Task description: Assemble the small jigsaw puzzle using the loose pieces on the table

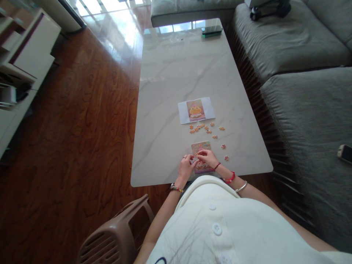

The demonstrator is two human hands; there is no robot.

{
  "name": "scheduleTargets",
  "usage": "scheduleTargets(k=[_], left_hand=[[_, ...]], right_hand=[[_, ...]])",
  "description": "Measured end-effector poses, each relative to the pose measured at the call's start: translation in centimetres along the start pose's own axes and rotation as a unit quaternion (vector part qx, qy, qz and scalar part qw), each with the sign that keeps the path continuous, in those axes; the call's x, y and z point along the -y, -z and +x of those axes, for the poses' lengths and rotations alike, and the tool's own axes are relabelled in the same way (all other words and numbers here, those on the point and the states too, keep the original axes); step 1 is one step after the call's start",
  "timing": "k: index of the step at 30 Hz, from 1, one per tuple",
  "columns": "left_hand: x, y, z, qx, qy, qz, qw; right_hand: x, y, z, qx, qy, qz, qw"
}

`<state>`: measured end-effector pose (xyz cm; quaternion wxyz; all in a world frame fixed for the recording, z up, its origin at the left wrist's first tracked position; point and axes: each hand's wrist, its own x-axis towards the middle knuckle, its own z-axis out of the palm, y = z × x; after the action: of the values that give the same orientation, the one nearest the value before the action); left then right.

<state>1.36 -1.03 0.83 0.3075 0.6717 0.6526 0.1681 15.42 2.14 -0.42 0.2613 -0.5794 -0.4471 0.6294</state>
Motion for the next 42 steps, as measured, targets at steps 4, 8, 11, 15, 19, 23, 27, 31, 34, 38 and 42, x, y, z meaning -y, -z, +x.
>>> scheduleTargets(k=[4, 8, 11, 15, 19, 23, 27, 31, 34, 38, 42], left_hand=[[-0.1, 0.0, 0.1, 0.007, -0.005, 0.015, 1.0], [-0.1, 0.3, 0.1, 0.008, 0.003, 0.056, 0.998], [-0.1, 0.4, 0.2, 0.008, 0.006, 0.086, 0.996], [0.1, 0.4, 0.2, -0.008, 0.011, 0.098, 0.995], [0.2, 0.4, 0.3, -0.033, 0.011, 0.088, 0.996], [0.4, 0.3, 0.3, -0.026, -0.016, 0.069, 0.997], [0.2, 0.6, 0.2, -0.024, -0.041, 0.051, 0.998], [-0.3, 1.1, 0.2, -0.036, -0.059, 0.039, 0.997], [-0.9, 1.0, 0.4, -0.022, -0.075, 0.048, 0.996], [-2.1, 0.5, 0.9, 0.013, -0.136, 0.053, 0.989], [-2.6, -0.1, 1.2, 0.032, -0.184, 0.063, 0.98]], right_hand=[[-0.4, 0.4, -0.3, -0.006, 0.007, -0.042, 0.999], [0.2, 0.1, 0.0, -0.015, 0.035, -0.141, 0.989], [0.9, -0.3, 0.4, -0.034, 0.064, -0.228, 0.971], [1.5, -0.6, 0.7, -0.047, 0.092, -0.304, 0.947], [1.3, -0.6, 0.8, -0.04, 0.111, -0.305, 0.945], [1.1, -0.8, 0.8, -0.039, 0.109, -0.246, 0.962], [0.7, 1.1, 0.2, -0.044, 0.104, -0.131, 0.985], [-0.7, 5.7, -1.2, -0.111, 0.054, -0.071, 0.99], [-1.9, 8.2, -2.2, -0.112, 0.042, -0.076, 0.99], [-2.2, 8.0, -2.8, -0.079, 0.061, -0.057, 0.993], [-1.6, 6.8, -2.9, -0.078, 0.104, -0.11, 0.985]])
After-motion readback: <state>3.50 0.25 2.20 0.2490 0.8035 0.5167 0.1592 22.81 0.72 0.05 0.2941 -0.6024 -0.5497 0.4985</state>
